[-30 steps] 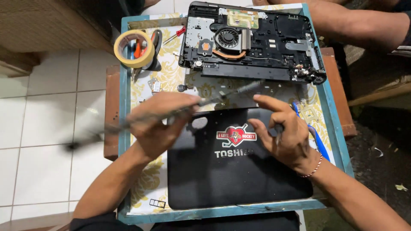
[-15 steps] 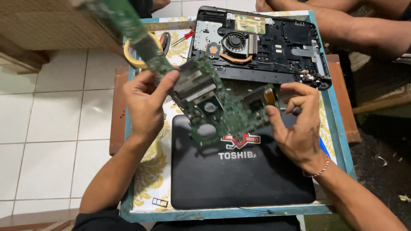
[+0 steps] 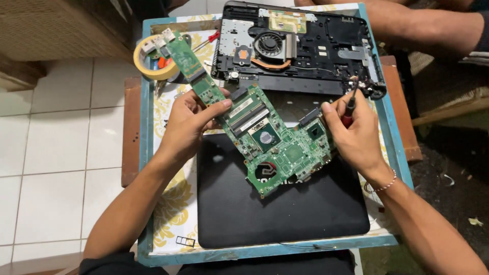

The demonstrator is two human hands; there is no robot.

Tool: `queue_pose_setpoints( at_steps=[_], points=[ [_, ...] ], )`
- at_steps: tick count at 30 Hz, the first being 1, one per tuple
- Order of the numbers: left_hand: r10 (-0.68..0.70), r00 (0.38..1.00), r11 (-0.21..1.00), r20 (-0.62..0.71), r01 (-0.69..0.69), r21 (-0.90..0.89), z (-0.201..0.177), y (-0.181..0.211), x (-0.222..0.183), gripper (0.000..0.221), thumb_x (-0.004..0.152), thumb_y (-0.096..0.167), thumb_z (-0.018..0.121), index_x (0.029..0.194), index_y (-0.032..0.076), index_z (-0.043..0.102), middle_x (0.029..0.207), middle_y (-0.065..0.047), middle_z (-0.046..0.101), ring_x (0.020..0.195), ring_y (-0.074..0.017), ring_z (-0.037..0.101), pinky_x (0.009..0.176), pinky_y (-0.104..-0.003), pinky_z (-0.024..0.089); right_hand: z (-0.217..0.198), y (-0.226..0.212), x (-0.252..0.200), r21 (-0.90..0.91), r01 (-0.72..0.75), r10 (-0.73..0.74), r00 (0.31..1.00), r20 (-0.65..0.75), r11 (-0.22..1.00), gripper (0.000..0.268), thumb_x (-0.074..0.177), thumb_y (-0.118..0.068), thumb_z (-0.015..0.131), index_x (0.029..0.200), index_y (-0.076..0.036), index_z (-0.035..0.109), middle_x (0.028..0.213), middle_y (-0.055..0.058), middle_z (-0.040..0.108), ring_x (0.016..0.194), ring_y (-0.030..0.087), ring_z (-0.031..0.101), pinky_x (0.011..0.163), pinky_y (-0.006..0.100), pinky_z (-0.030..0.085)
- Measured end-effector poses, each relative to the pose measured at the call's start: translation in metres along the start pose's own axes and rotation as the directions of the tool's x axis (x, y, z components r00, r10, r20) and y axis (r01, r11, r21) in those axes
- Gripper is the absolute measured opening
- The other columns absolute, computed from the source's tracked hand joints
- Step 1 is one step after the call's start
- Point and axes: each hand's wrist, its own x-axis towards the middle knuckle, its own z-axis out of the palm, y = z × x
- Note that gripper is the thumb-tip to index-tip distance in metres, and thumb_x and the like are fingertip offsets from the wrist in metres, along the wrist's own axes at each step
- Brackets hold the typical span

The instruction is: Disassembling a laptop to access and clean the motherboard using a screwdriver and a small brush.

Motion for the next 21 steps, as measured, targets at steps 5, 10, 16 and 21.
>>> queue_pose_setpoints(
  at_steps=[5, 10, 16, 21],
  points=[
    [-0.017, 0.999, 0.997, 0.049, 0.013, 0.079, -0.010, -0.010, 0.008, 0.039, 0.084, 0.014, 0.082, 0.113, -0.006, 0.067, 0.087, -0.012, 0.071, 0.076, -0.0166, 0.074, 0.068, -0.031, 0.067, -0.001, -0.005, 0.003, -0.034, -0.040, 0.041, 0.999, 0.035, 0.999, 0.030, 0.104, -0.010, 0.070, 0.085, -0.006, 0.048, 0.082, 0.012, 0.071, 0.061, 0.017, 0.053, 0.055, 0.029, 0.040],
    [-0.070, 0.995, 0.987, 0.076, 0.058, 0.149, -0.016, -0.021, 0.006, 0.046, 0.086, 0.018, 0.081, 0.121, -0.006, 0.064, 0.092, -0.015, 0.070, 0.082, -0.0181, 0.073, 0.072, -0.035, 0.066, -0.005, 0.000, 0.007, -0.126, -0.109, 0.120, 0.989, 0.084, 0.986, 0.026, 0.104, -0.015, 0.069, 0.088, -0.007, 0.051, 0.083, 0.013, 0.072, 0.060, 0.021, 0.056, 0.057, 0.033, 0.043],
    [-0.252, 0.966, 0.967, 0.050, 0.250, 0.044, -0.015, -0.034, -0.013, 0.059, 0.087, 0.024, 0.076, 0.131, -0.008, 0.055, 0.109, -0.020, 0.066, 0.093, -0.0255, 0.071, 0.083, -0.042, 0.065, -0.008, 0.007, 0.014, -0.257, -0.179, 0.225, 0.961, 0.159, 0.950, 0.023, 0.102, -0.024, 0.068, 0.093, -0.010, 0.052, 0.087, 0.011, 0.074, 0.064, 0.032, 0.063, 0.063, 0.042, 0.047],
    [-0.418, 0.908, 0.908, 0.001, 0.418, -0.036, -0.029, -0.058, -0.038, 0.036, 0.094, 0.019, 0.070, 0.115, -0.005, 0.054, 0.062, 0.001, 0.053, 0.072, -0.0129, 0.067, 0.100, -0.048, 0.058, -0.007, -0.002, 0.018, -0.337, -0.137, 0.236, 0.933, 0.272, 0.932, 0.020, 0.097, -0.022, 0.068, 0.098, -0.007, 0.054, 0.082, 0.016, 0.072, 0.075, 0.040, 0.069, 0.070, 0.049, 0.051]
  ],
)
